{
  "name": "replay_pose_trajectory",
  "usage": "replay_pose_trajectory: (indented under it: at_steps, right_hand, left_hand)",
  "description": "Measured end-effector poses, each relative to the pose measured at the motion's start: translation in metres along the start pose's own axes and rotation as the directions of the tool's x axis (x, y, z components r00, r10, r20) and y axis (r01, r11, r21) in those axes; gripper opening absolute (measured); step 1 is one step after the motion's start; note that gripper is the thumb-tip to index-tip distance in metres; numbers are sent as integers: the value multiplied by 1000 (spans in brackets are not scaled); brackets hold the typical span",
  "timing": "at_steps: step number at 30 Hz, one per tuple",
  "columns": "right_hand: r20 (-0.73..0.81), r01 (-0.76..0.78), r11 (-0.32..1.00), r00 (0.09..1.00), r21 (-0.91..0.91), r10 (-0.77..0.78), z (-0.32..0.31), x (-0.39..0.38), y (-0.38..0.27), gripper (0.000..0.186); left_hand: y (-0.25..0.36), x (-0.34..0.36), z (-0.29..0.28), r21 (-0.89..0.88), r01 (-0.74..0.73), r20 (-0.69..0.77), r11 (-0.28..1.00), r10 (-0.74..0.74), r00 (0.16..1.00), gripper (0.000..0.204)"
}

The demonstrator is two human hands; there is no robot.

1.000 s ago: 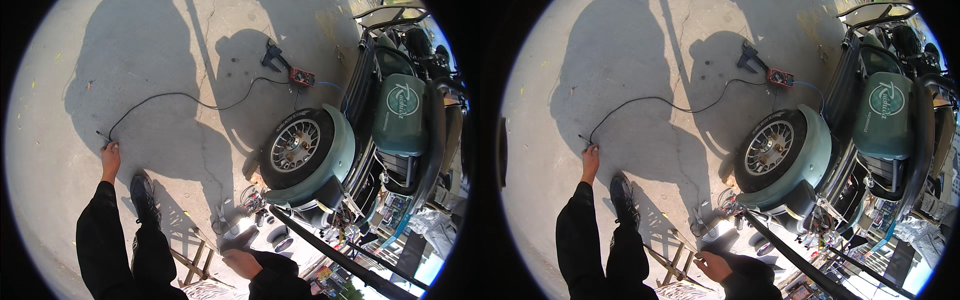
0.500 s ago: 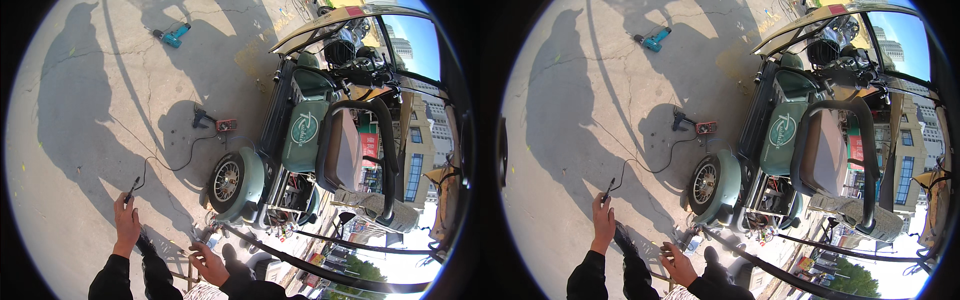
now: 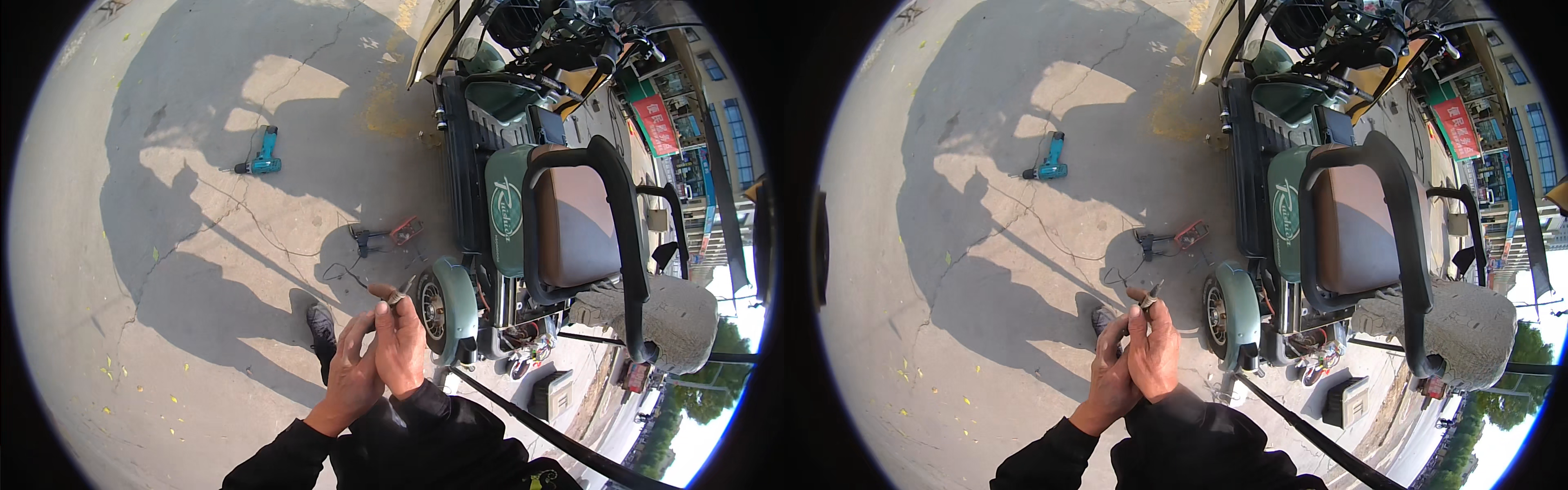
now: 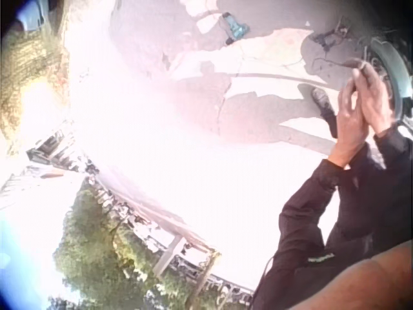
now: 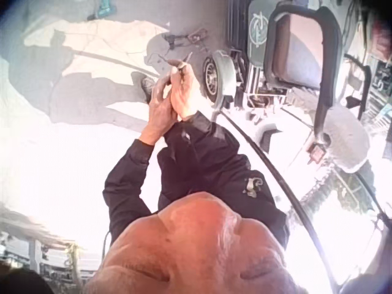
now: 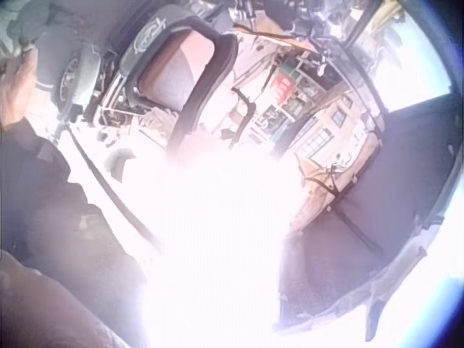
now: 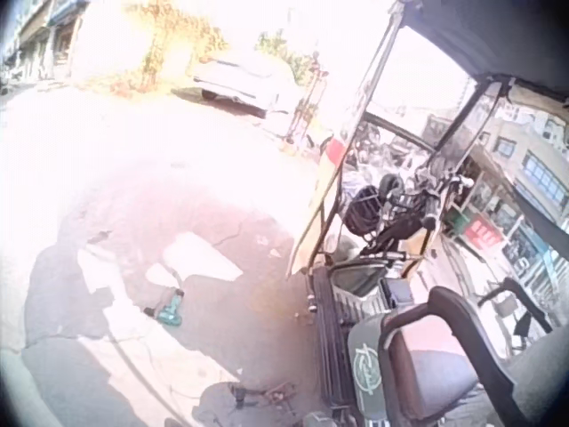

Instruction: The person repairs an electric scooter by connecting wires, using a multimeter to test connections, and adjusting components near the handlebars. They work on the wiring harness and secure connections throughout the process.

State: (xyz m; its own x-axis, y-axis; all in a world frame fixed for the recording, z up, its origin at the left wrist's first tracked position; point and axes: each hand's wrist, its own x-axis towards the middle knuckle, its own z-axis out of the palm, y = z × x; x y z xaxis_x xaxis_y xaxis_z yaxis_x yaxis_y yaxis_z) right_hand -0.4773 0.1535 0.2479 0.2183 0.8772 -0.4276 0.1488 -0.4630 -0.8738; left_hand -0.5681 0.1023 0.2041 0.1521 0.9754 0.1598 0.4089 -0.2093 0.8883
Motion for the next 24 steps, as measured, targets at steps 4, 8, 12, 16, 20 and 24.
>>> replay_pose_trajectory:
  at_steps: [4, 8, 12, 16, 20, 24]
  right_hand:
    - [-256, 394, 907, 871, -151, -420, 26, 77, -42, 30]
    - [-431, 521, 852, 759, -48, -488, 65, 170, -96, 31]
    - [-621, 514, 856, 689, 55, -374, 90, 270, -154, 30]
    - [-712, 484, 870, 580, -92, -397, 77, 341, -202, 29]
    - [-750, 359, 926, 579, -118, -320, 57, 364, -235, 26]
    - [-830, 307, 919, 423, -248, -365, 40, 378, -243, 27]
  left_hand:
    - [-30, 55, -43, 143, 39, 258, 989, -75, 963, 45]
    - [-68, 91, -99, 210, 199, 423, 957, -273, 864, 48]
    - [-104, 114, -178, 317, 183, 541, 931, -336, 771, 40]
    - [-131, 156, -249, 385, 216, 628, 897, -426, 651, 34]
    - [-146, 246, -285, 362, 27, 777, 932, -318, 544, 35]
    - [-151, 374, -268, 356, -188, 829, 915, -216, 516, 34]
